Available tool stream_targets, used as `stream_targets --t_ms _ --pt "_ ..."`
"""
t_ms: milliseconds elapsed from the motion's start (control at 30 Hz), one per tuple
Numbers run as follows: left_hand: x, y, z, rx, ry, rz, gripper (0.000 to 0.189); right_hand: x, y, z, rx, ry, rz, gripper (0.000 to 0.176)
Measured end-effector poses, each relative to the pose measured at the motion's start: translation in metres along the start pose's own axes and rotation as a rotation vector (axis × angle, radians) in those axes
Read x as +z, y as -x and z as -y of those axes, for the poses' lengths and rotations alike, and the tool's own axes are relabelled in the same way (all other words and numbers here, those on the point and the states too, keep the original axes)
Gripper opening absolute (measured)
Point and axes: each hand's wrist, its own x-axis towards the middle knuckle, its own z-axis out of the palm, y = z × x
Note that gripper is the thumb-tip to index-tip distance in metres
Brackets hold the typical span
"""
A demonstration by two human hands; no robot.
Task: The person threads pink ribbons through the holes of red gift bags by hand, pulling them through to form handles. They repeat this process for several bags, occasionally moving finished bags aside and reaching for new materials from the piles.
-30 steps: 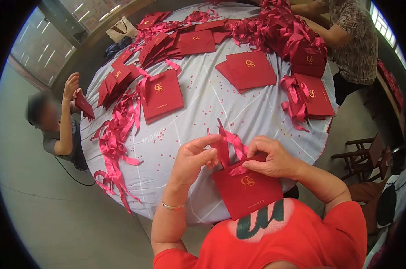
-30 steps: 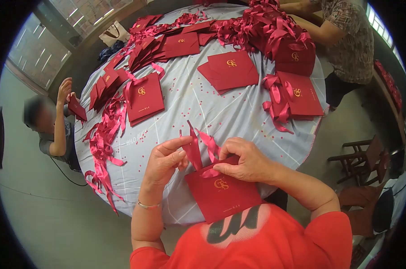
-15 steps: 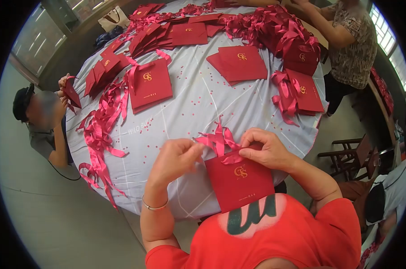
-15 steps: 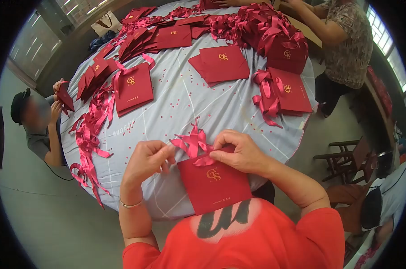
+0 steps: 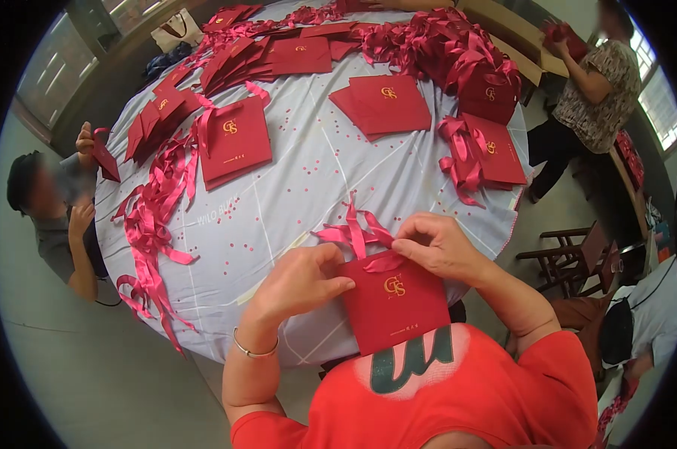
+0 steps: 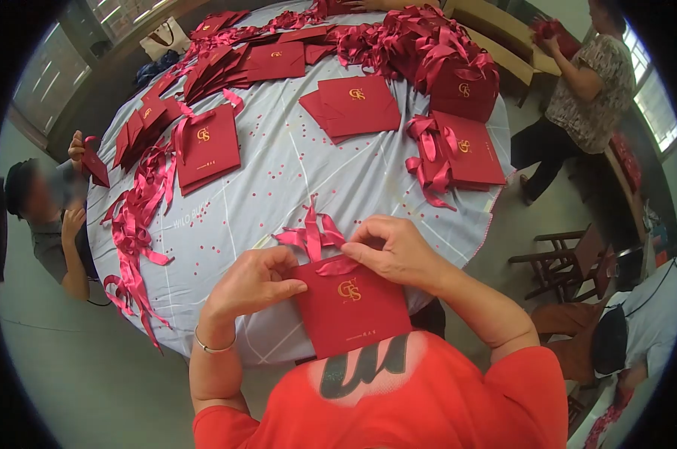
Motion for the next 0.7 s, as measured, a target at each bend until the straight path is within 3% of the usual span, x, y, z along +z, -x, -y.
stream_targets --t_ms 133,233,400,500,700 --pt "0.000 -0.002 -0.003 -0.048 -0.071 0.034 0.029 0.001 -0.012 0.008 0.063 0.210 0.003 0.026" --pt "0.001 -0.003 0.000 -0.007 0.010 0.034 0.028 0.002 -0.017 0.004 0.198 0.051 -0.051 0.026" --pt "0.007 -0.009 0.002 -0.094 0.373 0.144 0.023 0.004 -0.014 -0.002 0.138 0.063 -0.148 0.023" --pt "0.011 -0.010 0.007 -0.052 0.414 0.164 0.020 0.005 -0.015 -0.010 0.026 0.141 -0.203 0.021" --pt "0.007 -0.010 0.007 -0.045 0.396 0.189 0.020 0.009 -0.017 -0.014 0.174 -0.045 -0.182 0.020"
